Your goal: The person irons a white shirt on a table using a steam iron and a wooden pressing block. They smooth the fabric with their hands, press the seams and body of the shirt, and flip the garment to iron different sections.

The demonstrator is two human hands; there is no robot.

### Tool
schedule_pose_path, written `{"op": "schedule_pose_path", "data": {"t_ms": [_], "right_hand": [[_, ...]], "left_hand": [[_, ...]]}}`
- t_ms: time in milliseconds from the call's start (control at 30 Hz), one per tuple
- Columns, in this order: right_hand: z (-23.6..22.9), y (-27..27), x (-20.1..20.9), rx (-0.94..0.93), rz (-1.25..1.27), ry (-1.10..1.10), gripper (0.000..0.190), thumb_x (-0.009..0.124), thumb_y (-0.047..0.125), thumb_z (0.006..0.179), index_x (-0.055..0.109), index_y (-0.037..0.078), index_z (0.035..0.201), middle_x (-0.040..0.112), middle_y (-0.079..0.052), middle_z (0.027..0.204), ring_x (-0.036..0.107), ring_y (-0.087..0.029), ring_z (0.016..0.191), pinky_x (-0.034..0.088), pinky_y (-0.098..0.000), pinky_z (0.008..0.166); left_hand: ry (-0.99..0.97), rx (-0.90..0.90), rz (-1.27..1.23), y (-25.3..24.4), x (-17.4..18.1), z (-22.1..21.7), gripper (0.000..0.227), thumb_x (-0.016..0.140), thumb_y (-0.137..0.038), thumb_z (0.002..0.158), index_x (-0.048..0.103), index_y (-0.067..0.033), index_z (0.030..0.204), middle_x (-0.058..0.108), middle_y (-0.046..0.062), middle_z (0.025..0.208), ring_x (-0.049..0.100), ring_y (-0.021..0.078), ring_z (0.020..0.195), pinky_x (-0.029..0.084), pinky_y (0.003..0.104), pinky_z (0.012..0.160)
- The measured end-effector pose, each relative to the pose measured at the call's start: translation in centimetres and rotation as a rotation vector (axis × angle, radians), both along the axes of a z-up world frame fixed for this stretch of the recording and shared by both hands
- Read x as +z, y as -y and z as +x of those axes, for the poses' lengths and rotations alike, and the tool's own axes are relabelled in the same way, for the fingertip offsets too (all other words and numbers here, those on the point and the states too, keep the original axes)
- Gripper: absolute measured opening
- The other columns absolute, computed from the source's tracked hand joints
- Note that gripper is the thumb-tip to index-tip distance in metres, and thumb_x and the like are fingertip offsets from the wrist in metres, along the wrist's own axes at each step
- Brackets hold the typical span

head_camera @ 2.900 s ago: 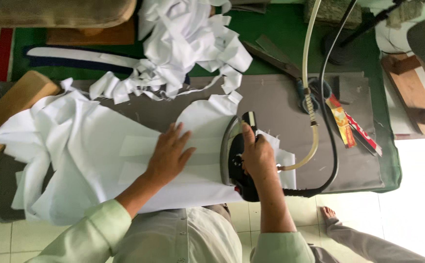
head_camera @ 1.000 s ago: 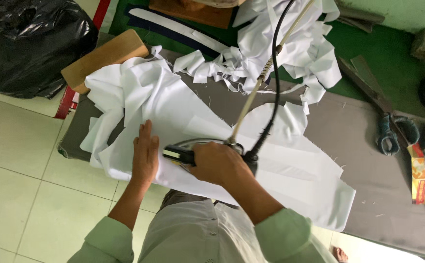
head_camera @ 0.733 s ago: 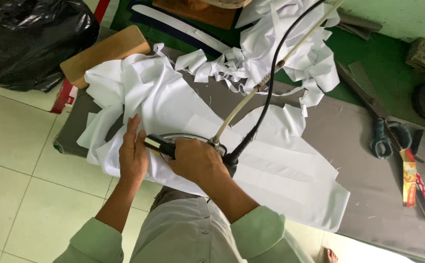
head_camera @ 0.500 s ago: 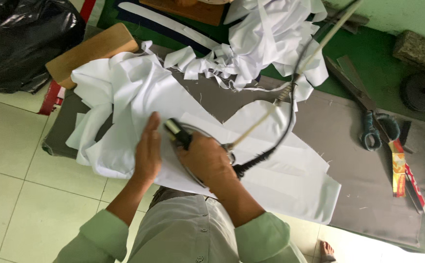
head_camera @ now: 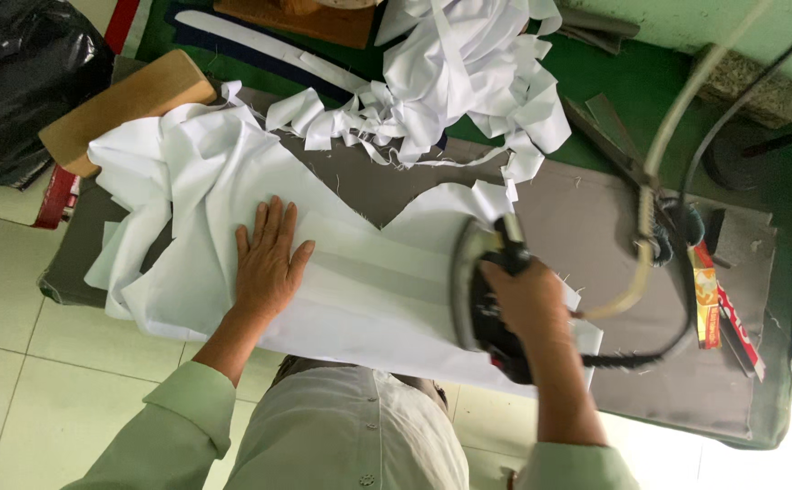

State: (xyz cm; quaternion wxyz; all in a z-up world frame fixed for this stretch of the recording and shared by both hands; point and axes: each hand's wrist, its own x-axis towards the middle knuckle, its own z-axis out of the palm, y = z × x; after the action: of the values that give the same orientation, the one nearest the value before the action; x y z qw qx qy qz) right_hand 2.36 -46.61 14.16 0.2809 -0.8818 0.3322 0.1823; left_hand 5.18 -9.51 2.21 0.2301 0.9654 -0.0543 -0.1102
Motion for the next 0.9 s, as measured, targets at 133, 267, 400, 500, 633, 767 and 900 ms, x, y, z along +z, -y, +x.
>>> {"op": "schedule_pose_path", "data": {"t_ms": [133,267,400,500,633,767,900], "right_hand": [[-1.2,5.9,-1.4,-0.072,-0.058,0.044,0.044,0.076,0.049,0.082,0.072,0.006,0.089,0.060,-0.018,0.054,0.068,-0.038,0.057,0.053,-0.0489,0.062],[-2.3,8.3,-0.7,-0.119,-0.014,0.063,0.039,0.075,0.047,0.085,0.066,0.009,0.081,0.050,-0.010,0.037,0.058,-0.031,0.034,0.047,-0.0416,0.050],[-2.5,7.1,-0.4,-0.077,0.022,0.026,0.040,0.074,0.040,0.090,0.069,0.002,0.103,0.055,-0.012,0.041,0.058,-0.027,0.032,0.047,-0.0398,0.044],[-1.8,3.4,2.6,0.076,0.013,-0.181,0.048,0.076,0.041,0.084,0.076,0.006,0.117,0.076,-0.025,0.084,0.077,-0.042,0.084,0.057,-0.0467,0.072],[-0.1,-1.8,5.2,0.447,0.009,-0.229,0.041,0.075,0.042,0.080,0.076,0.012,0.109,0.079,-0.018,0.098,0.075,-0.038,0.103,0.058,-0.0477,0.090],[2.2,-6.8,5.7,0.637,0.017,-0.269,0.043,0.068,0.054,0.085,0.074,0.016,0.103,0.078,-0.011,0.097,0.075,-0.032,0.102,0.057,-0.0469,0.089],[5.0,-11.2,6.1,0.667,0.054,-0.262,0.046,0.068,0.049,0.082,0.073,0.015,0.111,0.077,-0.016,0.104,0.074,-0.036,0.104,0.059,-0.0485,0.087]], "left_hand": [[0.034,-0.005,0.030,0.3,0.0,-0.1,0.074,0.022,-0.062,0.109,0.018,-0.0149,0.166,0.008,0.016,0.174,0.004,0.0332,0.160,-0.003,0.060,0.122],[0.083,-0.014,0.054,0.3,-0.5,-0.1,0.073,0.026,-0.060,0.109,0.021,-0.0146,0.166,0.008,0.017,0.173,0.005,0.0344,0.160,-0.001,0.061,0.122],[0.118,-0.036,0.160,0.6,0.7,0.2,0.069,0.033,-0.056,0.109,0.030,-0.0126,0.163,0.018,0.021,0.171,0.014,0.0380,0.158,0.011,0.065,0.121],[0.101,-0.034,0.121,0.7,0.5,0.0,0.070,0.033,-0.057,0.108,0.027,-0.0135,0.164,0.013,0.020,0.172,0.011,0.0378,0.159,0.009,0.066,0.121],[0.080,-0.021,0.123,1.0,0.8,-0.1,0.072,0.032,-0.059,0.108,0.027,-0.0138,0.164,0.013,0.020,0.172,0.009,0.0371,0.159,0.008,0.067,0.121],[0.010,-0.025,0.150,1.0,1.5,0.1,0.074,0.031,-0.061,0.107,0.024,-0.0150,0.164,0.011,0.019,0.172,0.008,0.0367,0.159,0.007,0.066,0.122],[-0.026,0.024,0.136,0.8,2.4,0.7,0.075,0.032,-0.063,0.107,0.026,-0.0146,0.164,0.011,0.020,0.172,0.007,0.0383,0.159,0.006,0.067,0.122]]}}
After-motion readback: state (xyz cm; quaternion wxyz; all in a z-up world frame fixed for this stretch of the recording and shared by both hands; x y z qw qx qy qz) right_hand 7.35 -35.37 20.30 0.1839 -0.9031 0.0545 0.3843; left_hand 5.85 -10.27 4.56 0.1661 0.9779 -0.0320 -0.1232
